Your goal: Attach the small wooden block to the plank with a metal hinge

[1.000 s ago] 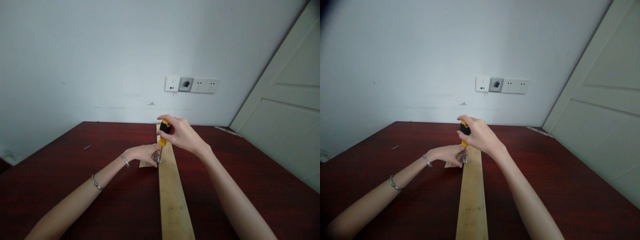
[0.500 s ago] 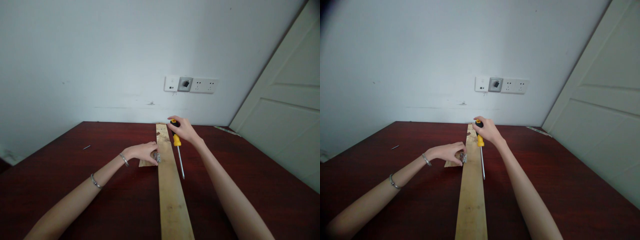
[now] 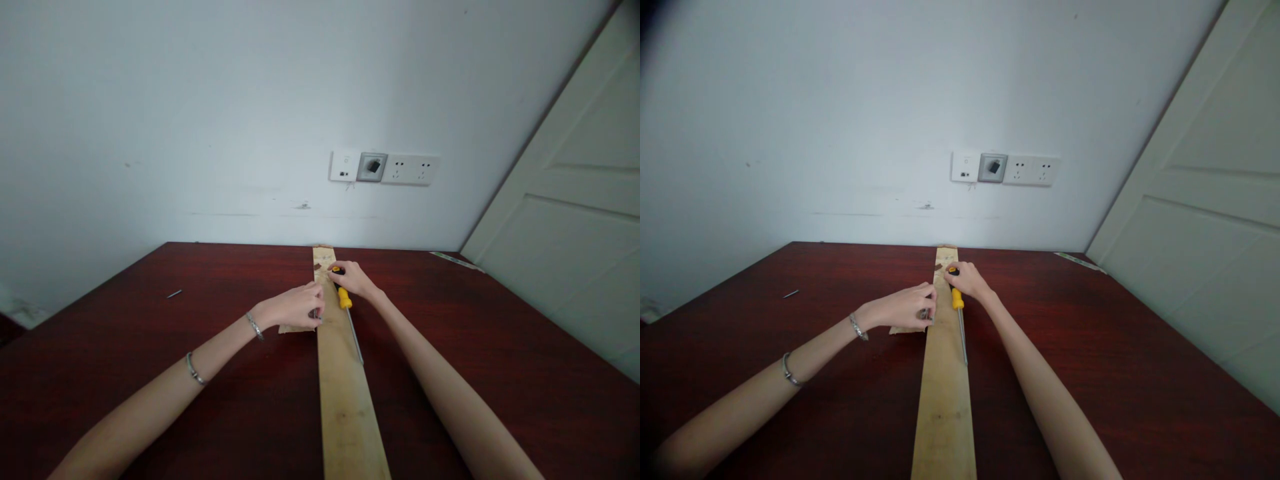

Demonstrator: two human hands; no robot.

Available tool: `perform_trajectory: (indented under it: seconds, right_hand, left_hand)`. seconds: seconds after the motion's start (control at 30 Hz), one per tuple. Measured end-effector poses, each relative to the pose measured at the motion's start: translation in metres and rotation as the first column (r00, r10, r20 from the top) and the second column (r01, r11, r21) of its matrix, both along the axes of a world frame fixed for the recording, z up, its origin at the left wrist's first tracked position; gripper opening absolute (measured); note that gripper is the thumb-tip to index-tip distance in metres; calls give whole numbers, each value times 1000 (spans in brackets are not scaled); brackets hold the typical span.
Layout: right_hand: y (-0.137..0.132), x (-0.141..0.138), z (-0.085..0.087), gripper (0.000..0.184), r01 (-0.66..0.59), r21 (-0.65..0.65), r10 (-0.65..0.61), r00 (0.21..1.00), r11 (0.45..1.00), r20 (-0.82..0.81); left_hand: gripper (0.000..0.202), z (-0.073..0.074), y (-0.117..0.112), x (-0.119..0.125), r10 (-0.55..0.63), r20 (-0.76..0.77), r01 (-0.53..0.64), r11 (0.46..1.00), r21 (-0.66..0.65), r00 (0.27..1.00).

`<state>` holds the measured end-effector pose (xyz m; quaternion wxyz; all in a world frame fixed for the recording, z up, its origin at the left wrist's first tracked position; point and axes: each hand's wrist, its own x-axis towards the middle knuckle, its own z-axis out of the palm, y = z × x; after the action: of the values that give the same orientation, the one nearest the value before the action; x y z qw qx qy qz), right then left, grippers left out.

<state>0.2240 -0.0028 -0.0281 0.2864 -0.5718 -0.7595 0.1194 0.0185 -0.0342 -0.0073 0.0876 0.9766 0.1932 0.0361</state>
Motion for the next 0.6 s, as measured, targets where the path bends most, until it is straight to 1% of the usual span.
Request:
perform_trajectory:
  seconds: [0.1,0.2,0.3,0.47,0.6]
  right_hand:
    - [2,-1,-6,26,3,-17,-3,1000,1000,11]
    - [3,-2,-11,27,8,-35,-7,1000,999,22]
    - [5,-1,-14,27,5,-46,-4,1000,999,26]
    - [4,-1,-16,28,-7,-41,8,1000,999,26]
    - [4,-2,-17,27,-14,-33,15,1000,999,28]
  left_hand:
    - [10,-2,-1,2,-9,-24,10,997,77,1000]
    - [10,-4,-2,3,-19,-35,22,995,99,999]
    - [8,-2,-3,3,-25,-42,29,995,94,999]
    - [4,1,-2,3,-15,-38,17,999,40,999]
    - [2,0,0,3,-19,-15,19,1000,12,1000]
